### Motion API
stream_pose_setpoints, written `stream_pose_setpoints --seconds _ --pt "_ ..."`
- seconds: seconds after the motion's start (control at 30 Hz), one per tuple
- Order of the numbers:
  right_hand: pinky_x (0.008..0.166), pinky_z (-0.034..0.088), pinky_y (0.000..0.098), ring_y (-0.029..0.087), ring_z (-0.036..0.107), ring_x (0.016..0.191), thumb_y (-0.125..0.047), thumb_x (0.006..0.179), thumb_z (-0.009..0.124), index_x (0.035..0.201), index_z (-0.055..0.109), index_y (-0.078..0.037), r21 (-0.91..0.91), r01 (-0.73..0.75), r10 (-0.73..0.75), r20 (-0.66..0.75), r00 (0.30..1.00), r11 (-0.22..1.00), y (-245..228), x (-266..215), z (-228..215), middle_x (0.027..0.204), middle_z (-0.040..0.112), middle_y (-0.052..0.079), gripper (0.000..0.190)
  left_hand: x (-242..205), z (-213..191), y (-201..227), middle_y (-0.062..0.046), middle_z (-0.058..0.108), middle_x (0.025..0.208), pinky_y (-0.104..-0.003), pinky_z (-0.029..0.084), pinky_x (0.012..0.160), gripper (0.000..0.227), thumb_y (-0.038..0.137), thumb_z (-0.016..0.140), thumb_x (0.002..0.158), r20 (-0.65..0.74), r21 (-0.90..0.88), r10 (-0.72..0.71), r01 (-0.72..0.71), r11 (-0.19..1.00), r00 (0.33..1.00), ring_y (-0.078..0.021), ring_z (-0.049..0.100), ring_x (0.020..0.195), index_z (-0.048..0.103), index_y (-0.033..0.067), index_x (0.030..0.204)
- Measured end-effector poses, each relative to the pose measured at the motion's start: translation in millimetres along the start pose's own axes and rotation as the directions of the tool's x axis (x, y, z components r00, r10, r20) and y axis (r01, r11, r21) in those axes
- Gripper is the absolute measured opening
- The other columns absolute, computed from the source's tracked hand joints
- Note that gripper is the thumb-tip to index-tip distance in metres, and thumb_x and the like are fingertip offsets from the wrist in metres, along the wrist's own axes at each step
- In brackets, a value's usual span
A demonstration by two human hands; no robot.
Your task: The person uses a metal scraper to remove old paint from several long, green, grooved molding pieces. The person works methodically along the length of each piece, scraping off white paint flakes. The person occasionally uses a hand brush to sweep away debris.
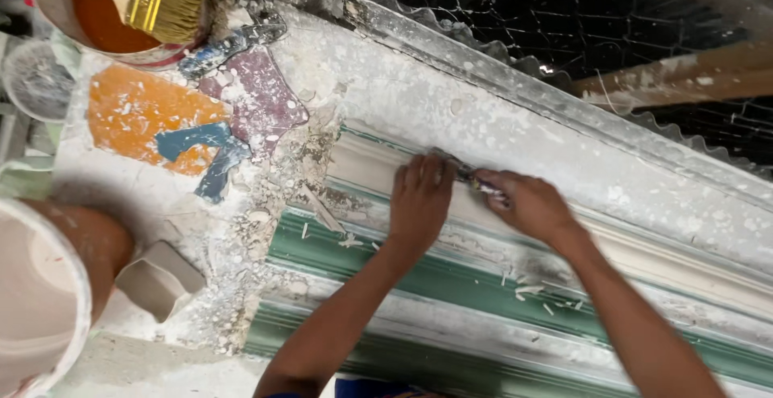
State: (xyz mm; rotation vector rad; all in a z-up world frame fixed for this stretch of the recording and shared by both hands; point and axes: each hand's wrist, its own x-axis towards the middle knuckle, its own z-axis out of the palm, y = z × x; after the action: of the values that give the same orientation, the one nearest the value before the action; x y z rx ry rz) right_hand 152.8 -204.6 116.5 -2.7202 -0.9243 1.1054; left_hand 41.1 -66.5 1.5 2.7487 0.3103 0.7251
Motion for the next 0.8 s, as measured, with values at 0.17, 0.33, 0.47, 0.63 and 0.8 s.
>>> stream_pose_setpoints --seconds 0.17,0.33,0.47,0.63,0.8 --pt "0.097 0.059 0.0587 0.043 0.071 0.113 -0.031 0.091 0.061 0.138 0.063 -0.036 -0.255 -0.022 0.062 0.151 0.987 0.967 60.8 8.5 -56.4 0.126 0.075 0.007 0.048 24.5 45.6 55.6 -0.007 0.062 0.084 -0.043 0.047 0.071 0.008 0.010 0.067 0.085 -0.035 -0.172 -0.054 0.047 0.984 0.998 -0.0291 0.064 0.084 0.071 0.0142 0.090" --pt "0.096 0.057 0.0611 0.044 0.070 0.111 -0.034 0.092 0.057 0.136 0.064 -0.035 -0.221 0.110 -0.037 0.312 0.949 0.969 5.9 82.5 -52.0 0.123 0.076 0.007 0.045 -1.0 58.6 -5.9 -0.008 0.064 0.076 -0.044 0.048 0.055 0.007 0.009 0.065 0.084 0.162 -0.082 -0.111 0.126 0.989 0.981 -0.0291 0.067 0.073 0.071 0.0099 0.086" --pt "0.099 0.052 0.0606 0.046 0.067 0.113 -0.038 0.096 0.054 0.137 0.063 -0.031 -0.087 0.296 -0.274 0.202 0.940 0.951 -75.7 150.8 -18.0 0.119 0.073 0.012 0.043 16.5 1.3 -124.0 -0.006 0.070 0.080 -0.040 0.054 0.054 0.009 0.010 0.068 0.086 0.162 0.259 -0.129 0.084 0.962 0.978 -0.0274 0.069 0.078 0.075 0.0120 0.091" --pt "0.104 0.050 0.0561 0.044 0.066 0.118 -0.032 0.095 0.054 0.143 0.059 -0.029 0.025 0.324 -0.323 0.167 0.931 0.946 -107.2 131.0 -45.8 0.125 0.072 0.013 0.049 45.7 -48.2 -126.9 -0.003 0.078 0.101 -0.037 0.058 0.074 0.015 0.017 0.067 0.097 0.086 0.312 -0.164 0.130 0.941 0.983 -0.0259 0.071 0.103 0.079 0.0209 0.106" --pt "0.084 0.054 0.0634 0.050 0.068 0.105 -0.034 0.093 0.063 0.137 0.042 -0.016 0.394 -0.020 0.055 -0.077 0.996 0.919 -50.5 58.3 9.4 0.116 0.070 0.024 0.052 49.8 -76.7 -18.6 -0.046 0.031 0.152 -0.064 0.029 0.119 0.072 0.033 0.048 0.106 0.422 -0.701 -0.445 0.596 0.393 0.790 -0.0637 0.032 0.141 0.021 -0.0145 0.153"
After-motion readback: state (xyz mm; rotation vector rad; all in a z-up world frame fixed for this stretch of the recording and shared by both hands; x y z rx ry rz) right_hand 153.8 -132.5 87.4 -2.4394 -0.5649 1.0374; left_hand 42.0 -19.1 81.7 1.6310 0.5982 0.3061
